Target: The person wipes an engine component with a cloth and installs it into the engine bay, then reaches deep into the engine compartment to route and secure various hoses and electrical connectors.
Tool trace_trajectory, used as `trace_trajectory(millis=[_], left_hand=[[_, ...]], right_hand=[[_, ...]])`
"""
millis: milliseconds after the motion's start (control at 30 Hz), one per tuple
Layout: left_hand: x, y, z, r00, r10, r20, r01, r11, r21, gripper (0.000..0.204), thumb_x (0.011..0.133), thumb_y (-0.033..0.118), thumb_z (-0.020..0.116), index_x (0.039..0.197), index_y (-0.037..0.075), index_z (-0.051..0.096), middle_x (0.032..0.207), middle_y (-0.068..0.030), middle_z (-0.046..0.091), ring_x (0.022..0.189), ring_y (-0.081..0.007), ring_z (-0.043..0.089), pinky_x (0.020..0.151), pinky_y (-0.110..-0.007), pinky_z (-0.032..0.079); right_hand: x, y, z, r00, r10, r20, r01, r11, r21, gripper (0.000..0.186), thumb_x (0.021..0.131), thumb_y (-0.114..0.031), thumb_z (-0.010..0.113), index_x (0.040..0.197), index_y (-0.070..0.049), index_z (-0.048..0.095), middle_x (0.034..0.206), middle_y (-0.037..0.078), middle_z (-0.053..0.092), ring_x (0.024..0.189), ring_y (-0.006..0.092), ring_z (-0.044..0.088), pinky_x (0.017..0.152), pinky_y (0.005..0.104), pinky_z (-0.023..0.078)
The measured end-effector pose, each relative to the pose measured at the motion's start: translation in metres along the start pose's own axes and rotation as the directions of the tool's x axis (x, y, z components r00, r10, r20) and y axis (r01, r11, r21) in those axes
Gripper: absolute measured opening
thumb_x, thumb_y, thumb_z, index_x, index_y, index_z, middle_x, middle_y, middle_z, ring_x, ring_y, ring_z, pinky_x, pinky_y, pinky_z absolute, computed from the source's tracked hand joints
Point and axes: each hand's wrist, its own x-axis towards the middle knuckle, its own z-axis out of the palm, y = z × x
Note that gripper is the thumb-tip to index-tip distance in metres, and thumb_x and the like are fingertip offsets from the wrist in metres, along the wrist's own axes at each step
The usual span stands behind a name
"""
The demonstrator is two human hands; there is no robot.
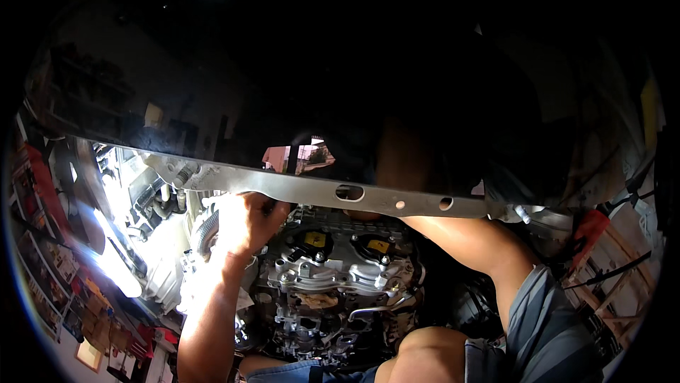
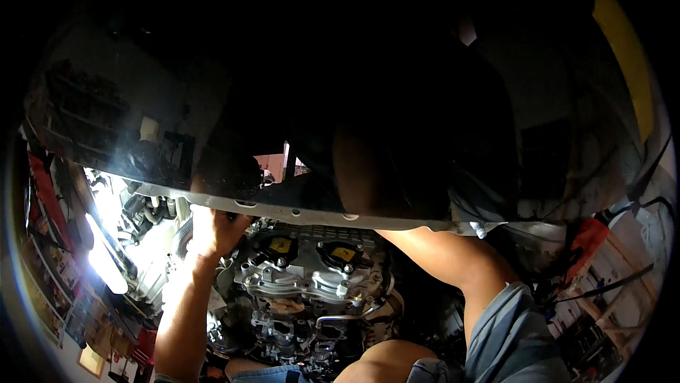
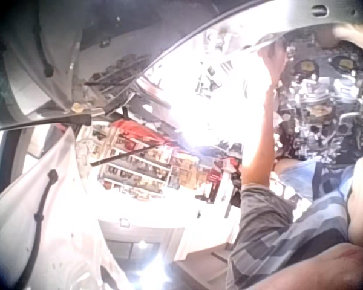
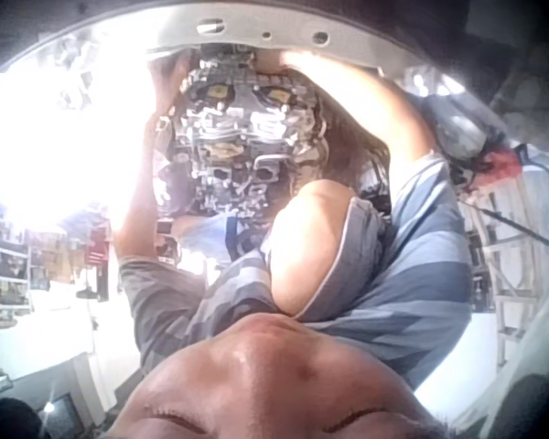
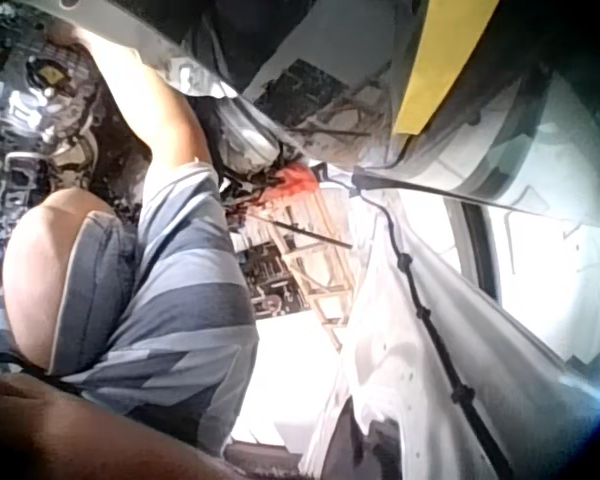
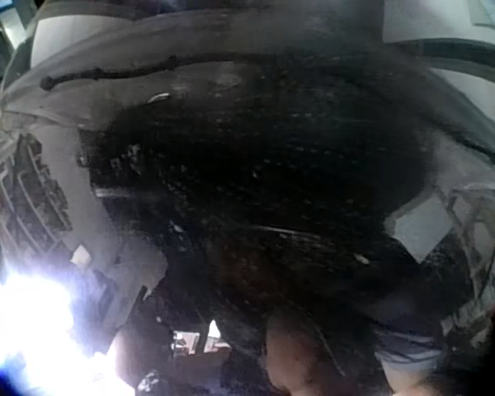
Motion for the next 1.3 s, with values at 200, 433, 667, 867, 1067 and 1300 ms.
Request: trace_trajectory(millis=[200,433,667,867,1067,1300], left_hand=[[0.001,-0.008,0.006,0.992,-0.090,0.084,0.095,0.994,-0.057,0.026,0.078,0.028,0.074,0.084,0.003,0.072,0.075,-0.0112,0.068,0.064,-0.0242,0.066,0.060,-0.034,0.051],[0.002,0.002,-0.010,0.939,0.067,0.337,-0.088,0.995,0.048,0.051,0.065,0.034,0.084,0.107,0.009,0.068,0.093,-0.0121,0.066,0.082,-0.0283,0.066,0.077,-0.037,0.055],[0.002,-0.026,-0.005,0.974,0.217,0.058,-0.223,0.963,0.153,0.026,0.077,0.023,0.074,0.101,0.013,0.070,0.083,-0.0072,0.059,0.072,-0.0269,0.062,0.064,-0.037,0.051],[0.007,-0.020,-0.005,0.970,0.240,0.051,-0.245,0.942,0.227,0.024,0.079,0.024,0.071,0.101,0.013,0.066,0.086,-0.0079,0.057,0.077,-0.0265,0.061,0.064,-0.038,0.051],[0.010,-0.021,-0.009,0.962,0.250,0.114,-0.267,0.947,0.178,0.022,0.083,0.026,0.067,0.101,0.012,0.064,0.089,-0.0116,0.057,0.076,-0.0288,0.062,0.064,-0.039,0.051],[0.007,-0.027,-0.009,0.968,0.229,0.103,-0.247,0.943,0.223,0.027,0.081,0.027,0.069,0.104,0.015,0.064,0.090,-0.0097,0.056,0.078,-0.0300,0.061,0.066,-0.040,0.051]], right_hand=[[0.006,-0.005,-0.002,1.000,-0.003,0.008,0.003,0.999,-0.038,0.037,0.087,-0.032,0.052,0.104,-0.003,0.067,0.102,0.021,0.067,0.095,0.0333,0.064,0.087,0.0449,0.049],[0.012,0.007,0.010,0.936,0.289,0.203,-0.262,0.954,-0.150,0.039,0.089,-0.032,0.049,0.103,-0.001,0.067,0.102,0.022,0.066,0.096,0.0343,0.063,0.088,0.0442,0.048],[0.013,-0.011,0.016,0.996,0.065,-0.058,-0.073,0.987,-0.141,0.031,0.093,-0.036,0.050,0.100,-0.007,0.059,0.084,0.018,0.063,0.082,0.0363,0.062,0.077,0.0446,0.048],[0.050,-0.018,0.019,0.985,-0.072,0.159,0.075,0.997,-0.012,0.041,0.098,-0.038,0.037,0.110,-0.005,0.058,0.104,0.018,0.064,0.100,0.0332,0.060,0.093,0.0440,0.044],[0.075,-0.023,0.009,0.924,-0.033,0.381,0.067,0.995,-0.077,0.043,0.097,-0.034,0.039,0.097,0.001,0.063,0.104,0.022,0.064,0.098,0.0332,0.061,0.090,0.0447,0.044],[0.080,-0.036,0.000,0.923,-0.014,0.384,0.085,0.982,-0.168,0.042,0.088,-0.033,0.044,0.088,0.003,0.067,0.099,0.022,0.066,0.095,0.0304,0.062,0.089,0.0433,0.044]])
